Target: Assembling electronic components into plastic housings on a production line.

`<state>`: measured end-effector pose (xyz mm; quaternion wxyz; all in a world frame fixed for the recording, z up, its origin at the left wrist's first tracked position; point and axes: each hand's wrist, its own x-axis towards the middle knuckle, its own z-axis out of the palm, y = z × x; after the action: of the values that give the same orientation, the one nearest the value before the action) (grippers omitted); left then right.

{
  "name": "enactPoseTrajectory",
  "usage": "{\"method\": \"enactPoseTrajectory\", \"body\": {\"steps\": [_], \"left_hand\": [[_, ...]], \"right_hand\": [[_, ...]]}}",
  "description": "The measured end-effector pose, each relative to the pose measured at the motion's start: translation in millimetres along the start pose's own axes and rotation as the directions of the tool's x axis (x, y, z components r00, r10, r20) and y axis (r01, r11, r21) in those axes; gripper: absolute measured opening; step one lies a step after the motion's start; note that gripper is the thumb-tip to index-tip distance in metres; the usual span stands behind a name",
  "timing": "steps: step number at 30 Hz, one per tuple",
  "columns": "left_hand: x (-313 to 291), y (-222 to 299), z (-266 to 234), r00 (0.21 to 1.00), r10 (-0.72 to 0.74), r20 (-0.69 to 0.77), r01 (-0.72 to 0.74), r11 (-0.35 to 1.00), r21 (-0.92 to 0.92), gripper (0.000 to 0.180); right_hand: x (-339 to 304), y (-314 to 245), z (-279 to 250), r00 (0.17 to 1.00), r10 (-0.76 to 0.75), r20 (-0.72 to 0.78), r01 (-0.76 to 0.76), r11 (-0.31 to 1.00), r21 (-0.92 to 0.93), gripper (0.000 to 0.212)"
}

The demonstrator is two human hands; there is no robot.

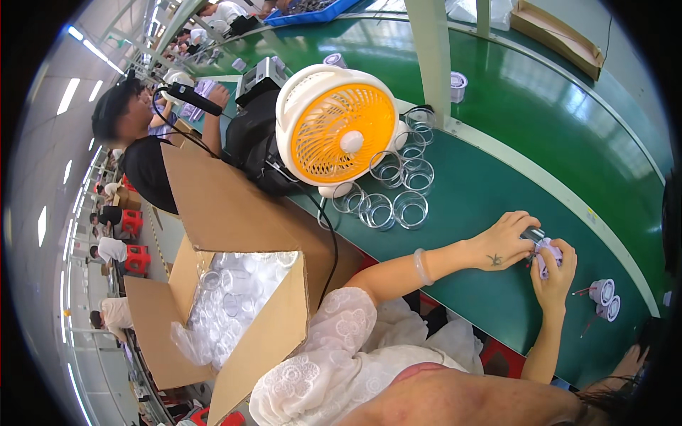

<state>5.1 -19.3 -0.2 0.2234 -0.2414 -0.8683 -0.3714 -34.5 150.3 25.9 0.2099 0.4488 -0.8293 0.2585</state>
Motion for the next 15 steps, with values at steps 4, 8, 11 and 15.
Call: {"method": "enactPoseTrajectory", "body": {"steps": [4,8,11,15], "left_hand": [[-1,0,-1,0.999,-0.015,0.036,0.018,0.998,-0.063,0.008],[-1,1,6,0.998,-0.06,0.0,0.058,0.965,-0.255,0.006],[0,1,5,0.997,-0.069,-0.035,0.06,0.978,-0.202,0.005],[-1,3,2,0.98,-0.197,-0.036,0.179,0.942,-0.285,0.006]], "right_hand": [[-4,4,4,0.999,0.007,-0.045,-0.005,0.999,0.052,0.024],[-7,8,8,0.99,0.14,-0.005,-0.133,0.951,0.279,0.024],[-7,10,10,0.992,0.122,-0.001,-0.116,0.946,0.303,0.023],[-9,13,10,0.997,0.073,0.014,-0.074,0.956,0.285,0.023]]}}
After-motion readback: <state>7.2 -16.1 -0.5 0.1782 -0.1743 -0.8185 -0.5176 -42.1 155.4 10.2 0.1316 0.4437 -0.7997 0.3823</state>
